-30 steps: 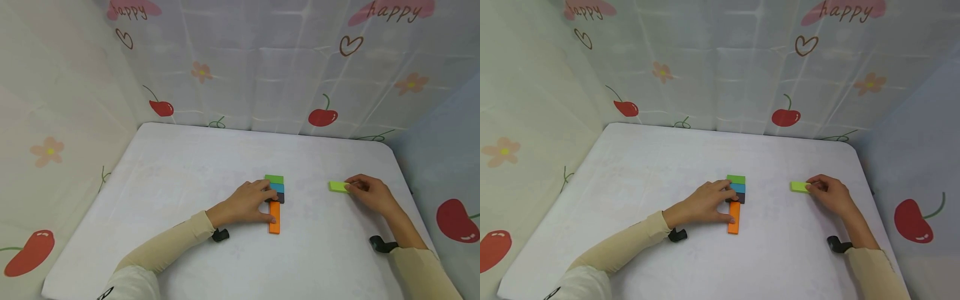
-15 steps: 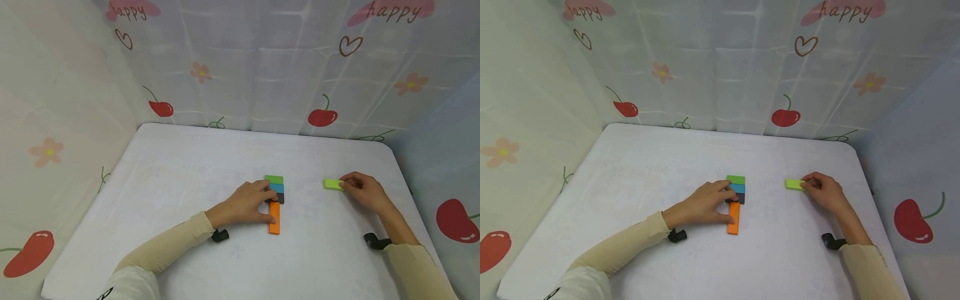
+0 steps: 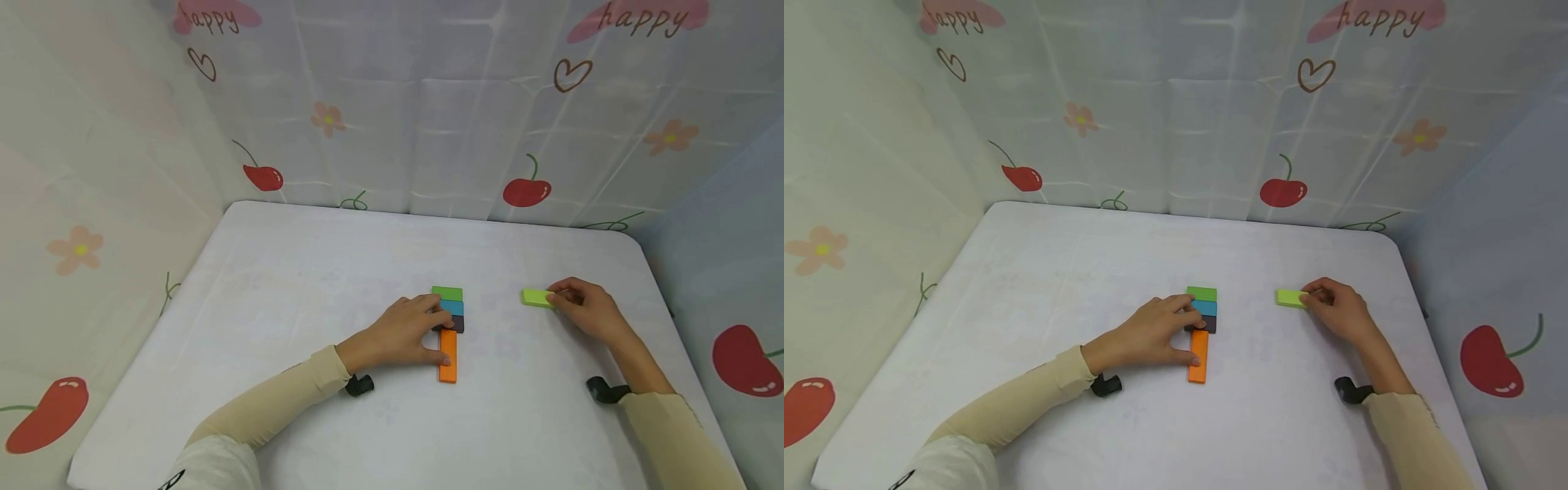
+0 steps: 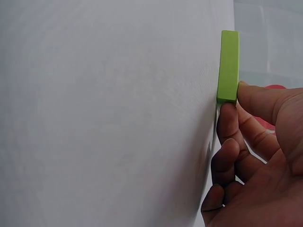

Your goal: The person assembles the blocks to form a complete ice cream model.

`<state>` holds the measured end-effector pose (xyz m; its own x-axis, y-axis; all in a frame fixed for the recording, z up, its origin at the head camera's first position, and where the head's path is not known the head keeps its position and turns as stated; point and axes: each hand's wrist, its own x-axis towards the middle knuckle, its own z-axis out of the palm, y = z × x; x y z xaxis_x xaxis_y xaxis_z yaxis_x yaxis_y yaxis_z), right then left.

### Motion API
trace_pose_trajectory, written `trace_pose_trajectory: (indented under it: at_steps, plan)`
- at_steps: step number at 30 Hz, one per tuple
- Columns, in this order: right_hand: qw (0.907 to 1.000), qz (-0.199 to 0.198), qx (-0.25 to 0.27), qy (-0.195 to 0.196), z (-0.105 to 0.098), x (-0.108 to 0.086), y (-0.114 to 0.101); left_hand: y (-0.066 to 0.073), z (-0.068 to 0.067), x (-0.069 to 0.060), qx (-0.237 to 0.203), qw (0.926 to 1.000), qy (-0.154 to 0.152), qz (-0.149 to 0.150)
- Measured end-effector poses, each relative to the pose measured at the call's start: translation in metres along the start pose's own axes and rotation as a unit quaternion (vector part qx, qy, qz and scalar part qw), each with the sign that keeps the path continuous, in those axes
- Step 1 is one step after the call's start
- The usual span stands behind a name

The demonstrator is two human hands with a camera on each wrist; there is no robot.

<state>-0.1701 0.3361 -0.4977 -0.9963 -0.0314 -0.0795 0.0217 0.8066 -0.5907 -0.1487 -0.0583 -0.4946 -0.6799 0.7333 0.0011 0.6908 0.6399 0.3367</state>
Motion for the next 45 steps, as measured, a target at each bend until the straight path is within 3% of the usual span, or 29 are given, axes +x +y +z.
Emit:
trace_pose_trajectory:
  at_steps: [45]
  plan:
    - [0.9996,-0.007,0.012,-0.024,0.023,0.025,-0.031,-0.001,0.001,0.0,0.006,1.0,-0.003,0.002]
